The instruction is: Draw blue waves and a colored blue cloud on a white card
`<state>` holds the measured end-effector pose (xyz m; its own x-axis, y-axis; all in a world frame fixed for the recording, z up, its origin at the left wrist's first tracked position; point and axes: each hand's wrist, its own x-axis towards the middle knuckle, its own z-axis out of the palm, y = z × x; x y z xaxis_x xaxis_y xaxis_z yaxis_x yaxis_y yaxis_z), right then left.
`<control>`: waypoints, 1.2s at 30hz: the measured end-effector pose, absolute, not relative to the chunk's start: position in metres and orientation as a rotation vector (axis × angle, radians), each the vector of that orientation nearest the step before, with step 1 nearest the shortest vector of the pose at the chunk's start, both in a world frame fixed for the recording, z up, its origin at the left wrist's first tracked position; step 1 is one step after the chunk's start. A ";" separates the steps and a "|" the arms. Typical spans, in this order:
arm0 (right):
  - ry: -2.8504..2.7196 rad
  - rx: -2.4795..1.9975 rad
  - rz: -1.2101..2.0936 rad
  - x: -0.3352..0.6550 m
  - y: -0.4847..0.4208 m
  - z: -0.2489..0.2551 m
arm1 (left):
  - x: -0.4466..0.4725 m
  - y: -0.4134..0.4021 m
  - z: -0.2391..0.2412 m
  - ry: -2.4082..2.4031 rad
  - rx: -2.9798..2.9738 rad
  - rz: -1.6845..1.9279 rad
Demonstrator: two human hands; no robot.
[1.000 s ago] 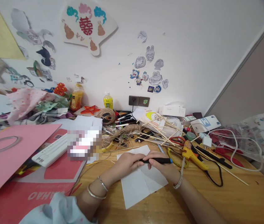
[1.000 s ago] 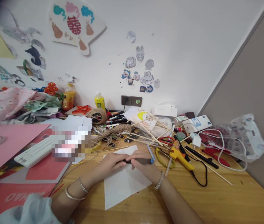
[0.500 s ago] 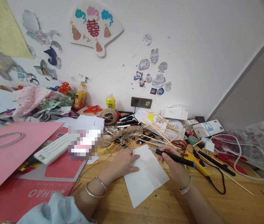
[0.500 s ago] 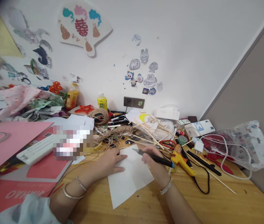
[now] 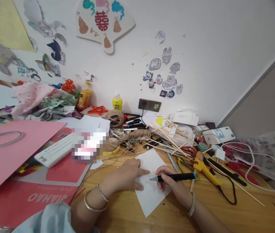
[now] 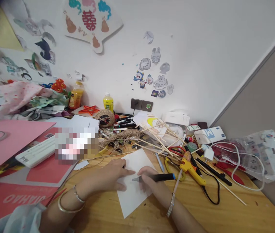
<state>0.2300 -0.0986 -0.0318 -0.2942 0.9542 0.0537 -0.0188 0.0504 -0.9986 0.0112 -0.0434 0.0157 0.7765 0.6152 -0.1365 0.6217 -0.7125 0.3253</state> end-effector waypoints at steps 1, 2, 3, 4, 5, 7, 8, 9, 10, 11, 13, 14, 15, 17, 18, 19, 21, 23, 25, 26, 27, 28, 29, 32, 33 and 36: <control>-1.430 -1.019 1.395 0.235 -0.098 -0.035 | 0.012 -0.046 0.016 0.962 2.618 -0.039; -1.432 -1.043 1.389 0.240 -0.097 -0.038 | 0.013 -0.048 0.015 0.972 2.621 -0.045; -1.443 -1.076 1.372 0.245 -0.097 -0.039 | 0.014 -0.050 0.013 0.977 2.626 -0.050; -1.461 -1.115 1.340 0.249 -0.096 -0.039 | 0.015 -0.051 0.012 0.979 2.632 -0.053; -1.482 -1.155 1.297 0.252 -0.096 -0.038 | 0.016 -0.052 0.011 0.976 2.639 -0.055; -1.524 -1.209 1.204 0.253 -0.095 -0.035 | 0.016 -0.053 0.009 0.965 2.649 -0.060; -1.538 -1.213 1.172 0.251 -0.096 -0.034 | 0.016 -0.053 0.008 0.961 2.653 -0.064; -1.547 -1.203 1.159 0.247 -0.097 -0.032 | 0.015 -0.053 0.007 0.957 2.655 -0.065; -1.554 -1.182 1.165 0.242 -0.099 -0.031 | 0.015 -0.053 0.006 0.952 2.657 -0.062; -1.569 -1.158 1.178 0.237 -0.101 -0.031 | 0.014 -0.052 0.005 0.947 2.658 -0.055; -1.646 -1.121 1.177 0.226 -0.106 -0.031 | 0.014 -0.051 0.004 0.933 2.655 -0.039; -1.697 -1.111 1.158 0.222 -0.108 -0.032 | 0.014 -0.050 0.004 0.927 2.650 -0.037; -1.748 -1.108 1.128 0.218 -0.110 -0.033 | 0.013 -0.050 0.004 0.925 2.645 -0.040; -1.830 -1.129 1.044 0.213 -0.112 -0.037 | 0.014 -0.049 0.004 0.927 2.638 -0.052; -1.860 -1.152 0.997 0.212 -0.113 -0.038 | 0.014 -0.049 0.004 0.928 2.638 -0.060; -1.884 -1.178 0.954 0.211 -0.113 -0.040 | 0.014 -0.049 0.004 0.927 2.639 -0.066; -1.924 -1.214 0.899 0.210 -0.114 -0.042 | 0.014 -0.050 0.006 0.927 2.639 -0.074; -1.973 -1.223 0.882 0.209 -0.115 -0.043 | 0.014 -0.050 0.007 0.931 2.632 -0.082; -2.030 -1.229 0.869 0.208 -0.117 -0.043 | 0.014 -0.051 0.009 0.935 2.630 -0.084; -2.055 -1.234 0.859 0.207 -0.118 -0.043 | 0.014 -0.051 0.010 0.933 2.633 -0.084; -2.076 -1.241 0.845 0.206 -0.119 -0.043 | 0.014 -0.051 0.010 0.927 2.638 -0.082; -2.094 -1.246 0.829 0.205 -0.120 -0.044 | 0.014 -0.051 0.010 0.922 2.642 -0.078; -2.109 -1.249 0.814 0.205 -0.120 -0.044 | 0.014 -0.051 0.009 0.918 2.646 -0.070; -2.157 -1.240 0.781 0.204 -0.121 -0.045 | 0.013 -0.050 0.006 0.911 2.655 -0.041; -2.171 -1.230 0.780 0.204 -0.120 -0.045 | 0.013 -0.050 0.005 0.909 2.657 -0.035; -2.210 -1.215 0.774 0.205 -0.120 -0.046 | 0.012 -0.050 0.004 0.906 2.658 -0.032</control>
<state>0.2050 -0.1202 -0.0462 -0.4781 0.8653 0.1506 0.5820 0.4405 -0.6835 0.0124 -0.0502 0.0042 0.7975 0.5899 -0.1265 0.5973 -0.7427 0.3026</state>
